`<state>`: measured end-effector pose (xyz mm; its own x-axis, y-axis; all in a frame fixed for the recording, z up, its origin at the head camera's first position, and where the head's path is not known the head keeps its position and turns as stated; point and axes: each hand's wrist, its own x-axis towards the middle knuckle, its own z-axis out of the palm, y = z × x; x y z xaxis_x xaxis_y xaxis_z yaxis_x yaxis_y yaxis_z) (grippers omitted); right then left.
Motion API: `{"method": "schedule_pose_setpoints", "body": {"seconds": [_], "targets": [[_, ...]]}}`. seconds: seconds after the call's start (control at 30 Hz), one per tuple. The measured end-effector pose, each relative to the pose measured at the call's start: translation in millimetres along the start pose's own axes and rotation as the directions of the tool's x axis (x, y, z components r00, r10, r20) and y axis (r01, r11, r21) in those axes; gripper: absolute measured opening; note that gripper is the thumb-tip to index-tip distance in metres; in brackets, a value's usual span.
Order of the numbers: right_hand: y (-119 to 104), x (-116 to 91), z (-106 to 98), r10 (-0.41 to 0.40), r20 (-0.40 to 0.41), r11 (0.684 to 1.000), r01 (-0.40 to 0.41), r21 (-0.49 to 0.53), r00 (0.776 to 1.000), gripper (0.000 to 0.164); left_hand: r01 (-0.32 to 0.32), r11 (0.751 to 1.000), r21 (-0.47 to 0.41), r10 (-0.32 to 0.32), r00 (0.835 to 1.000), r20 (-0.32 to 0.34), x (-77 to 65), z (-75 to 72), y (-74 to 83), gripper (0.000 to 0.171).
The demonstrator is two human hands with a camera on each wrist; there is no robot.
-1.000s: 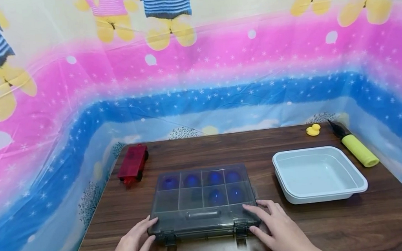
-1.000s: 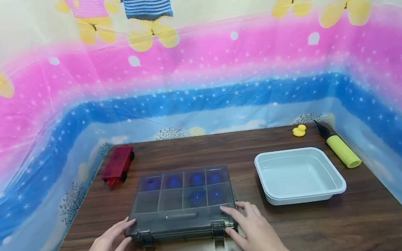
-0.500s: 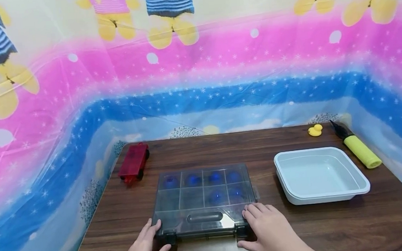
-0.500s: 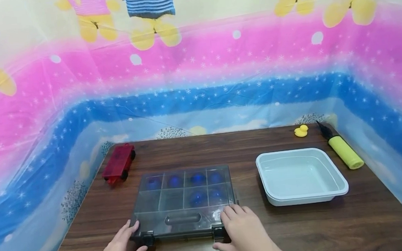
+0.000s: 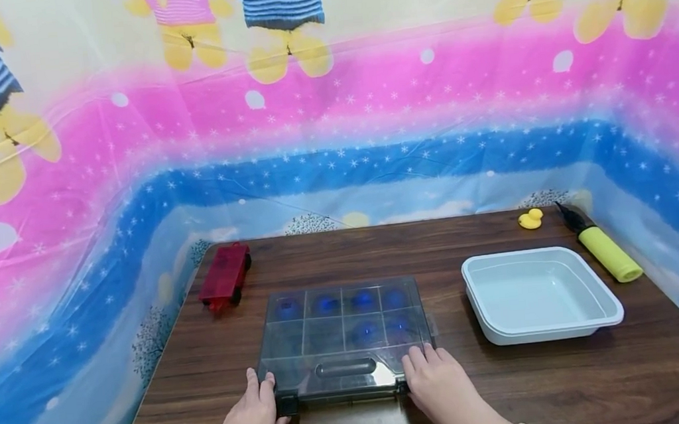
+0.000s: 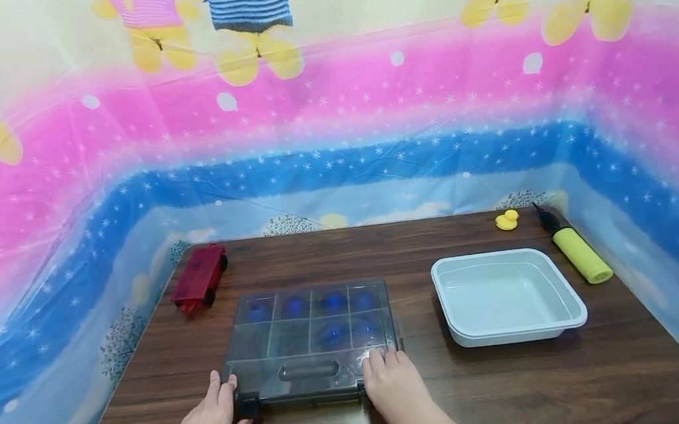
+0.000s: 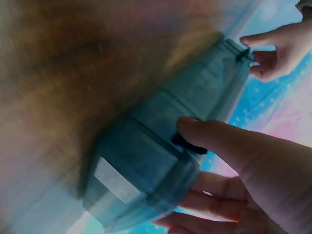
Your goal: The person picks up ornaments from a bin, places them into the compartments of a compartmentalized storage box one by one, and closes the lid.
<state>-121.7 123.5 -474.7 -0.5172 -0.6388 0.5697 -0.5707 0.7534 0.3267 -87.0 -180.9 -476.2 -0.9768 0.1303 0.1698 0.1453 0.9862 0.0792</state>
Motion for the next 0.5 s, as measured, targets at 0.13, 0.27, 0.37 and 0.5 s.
{"method": "schedule_pose_setpoints", "body": {"seconds": [0.13, 0.27, 0.37, 0.5], "targets": [[3.7, 2.0, -8.9, -0.006, 0.109, 1.000, 0.003, 0.026, 0.994, 0.037, 0.032, 0.997, -0.074, -0.026, 0.997, 0.079, 3.8, -6.8, -2.6, 0.060], [8.0, 3.4, -16.3, -0.026, 0.208, 0.999, 0.018, 0.041, 0.978, 0.040, 0.075, 0.985, -0.157, -0.046, 0.983, 0.179, 8.1, -15.7, -6.0, 0.051], [11.0, 5.7, -18.4, -0.041, 0.233, 0.999, 0.031, 0.045, 0.972, 0.035, 0.060, 0.982, -0.182, -0.027, 0.983, 0.182, 10.0, -20.6, -8.4, 0.046], [12.3, 9.6, -20.8, -0.042, 0.278, 0.998, 0.026, 0.059, 0.960, 0.034, 0.047, 0.976, -0.213, -0.010, 0.985, 0.173, 11.6, -25.9, -12.5, 0.043]]}}
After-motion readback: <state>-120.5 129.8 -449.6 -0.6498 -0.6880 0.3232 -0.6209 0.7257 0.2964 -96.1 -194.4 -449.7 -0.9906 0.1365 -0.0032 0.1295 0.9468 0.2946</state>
